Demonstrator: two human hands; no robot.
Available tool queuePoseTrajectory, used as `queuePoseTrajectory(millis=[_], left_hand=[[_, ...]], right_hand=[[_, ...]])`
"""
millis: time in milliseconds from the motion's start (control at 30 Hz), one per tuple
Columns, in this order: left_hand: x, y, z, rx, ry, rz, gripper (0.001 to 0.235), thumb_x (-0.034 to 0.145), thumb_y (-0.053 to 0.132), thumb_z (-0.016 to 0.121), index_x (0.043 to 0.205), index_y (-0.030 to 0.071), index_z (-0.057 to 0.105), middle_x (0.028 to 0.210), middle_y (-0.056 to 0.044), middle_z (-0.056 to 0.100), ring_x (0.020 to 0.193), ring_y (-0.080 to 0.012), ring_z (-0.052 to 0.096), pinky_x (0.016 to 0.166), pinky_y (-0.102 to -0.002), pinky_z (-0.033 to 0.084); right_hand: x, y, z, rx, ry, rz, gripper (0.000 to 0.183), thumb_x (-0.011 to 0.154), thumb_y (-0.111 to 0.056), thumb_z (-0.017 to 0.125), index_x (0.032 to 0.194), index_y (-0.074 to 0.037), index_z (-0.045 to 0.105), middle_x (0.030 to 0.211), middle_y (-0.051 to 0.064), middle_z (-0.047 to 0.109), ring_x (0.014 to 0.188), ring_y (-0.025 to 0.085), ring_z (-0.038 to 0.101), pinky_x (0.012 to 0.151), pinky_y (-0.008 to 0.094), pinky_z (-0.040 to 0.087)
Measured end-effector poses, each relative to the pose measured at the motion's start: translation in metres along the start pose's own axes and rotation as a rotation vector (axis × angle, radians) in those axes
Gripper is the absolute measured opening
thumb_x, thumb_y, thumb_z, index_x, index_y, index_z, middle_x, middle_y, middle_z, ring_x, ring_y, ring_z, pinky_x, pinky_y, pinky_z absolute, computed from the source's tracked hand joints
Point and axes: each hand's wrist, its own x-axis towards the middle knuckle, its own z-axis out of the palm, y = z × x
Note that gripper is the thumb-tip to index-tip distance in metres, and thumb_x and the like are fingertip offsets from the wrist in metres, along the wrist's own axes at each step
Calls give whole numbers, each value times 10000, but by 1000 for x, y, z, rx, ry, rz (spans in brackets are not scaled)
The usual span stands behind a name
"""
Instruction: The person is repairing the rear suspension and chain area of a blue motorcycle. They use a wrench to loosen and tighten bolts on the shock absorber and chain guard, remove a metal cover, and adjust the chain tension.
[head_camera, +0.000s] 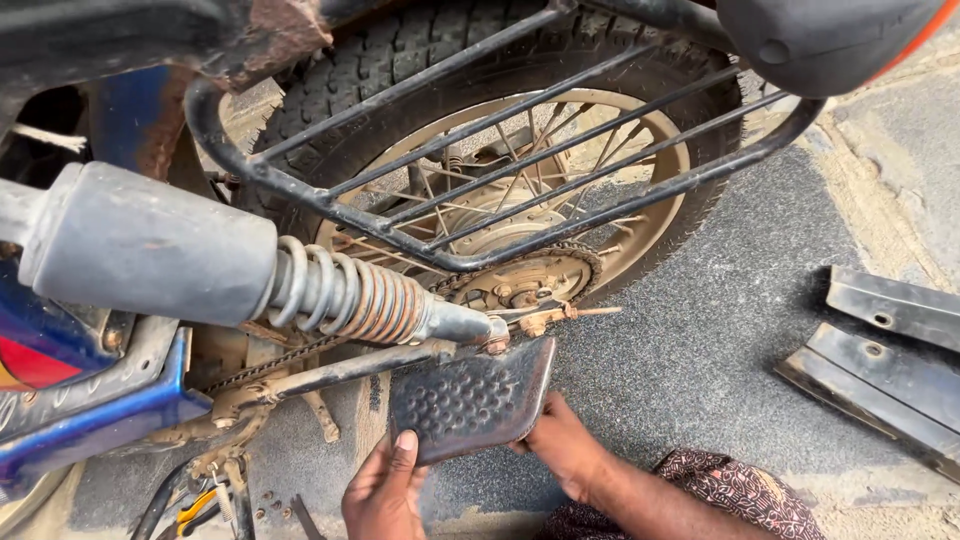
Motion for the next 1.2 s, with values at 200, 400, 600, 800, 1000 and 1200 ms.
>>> queuePoseTrajectory(millis=[200,400,600,800,1000,1200], left_hand=[[-46,23,30,258,145,495,292,867,109,761,1126,-26,741,1077,-102,787,1026,-177,706,987,-318,508],[-61,-5,-21,938,67,883,169,832,161,787,974,70,772,1169,-130,715,1117,-293,654,999,-419,491],[-74,-47,-65,1325,-155,661,433,862,191,752,1246,19,650,1247,-203,645,1156,-392,591,981,-566,414],[-87,-94,-98,1043,-124,587,387,906,167,721,1239,-15,645,1151,-250,701,1055,-420,671,924,-505,530],[-114,-83,-98,1185,-220,455,423,1027,260,592,1350,-13,571,1209,-275,667,1019,-454,665,887,-578,497],[-135,-71,-109,1117,-355,314,505,1080,272,494,1489,-18,440,1265,-310,610,997,-434,667,834,-532,548]], right_hand=[[3,-10,-2,-199,10,-100,460,838,-83,770,1258,25,618,1132,81,748,1044,177,699,935,346,569],[0,-6,-8,-517,-144,-340,413,847,-14,636,1257,-27,685,1211,88,754,1132,174,669,978,341,534],[-8,-5,-2,-1333,-159,-404,320,993,-334,740,954,-17,709,783,181,697,760,283,652,722,409,552],[-13,14,1,-1522,-179,-483,317,959,-385,638,1112,-122,728,964,159,761,860,305,751,777,462,587],[1,44,-5,-1768,-288,-243,441,957,-508,570,1188,-148,681,1033,127,778,973,298,769,881,464,601],[-10,67,-18,-1936,-392,-89,558,928,-579,560,1288,-153,579,1018,145,761,992,309,744,901,477,601]])
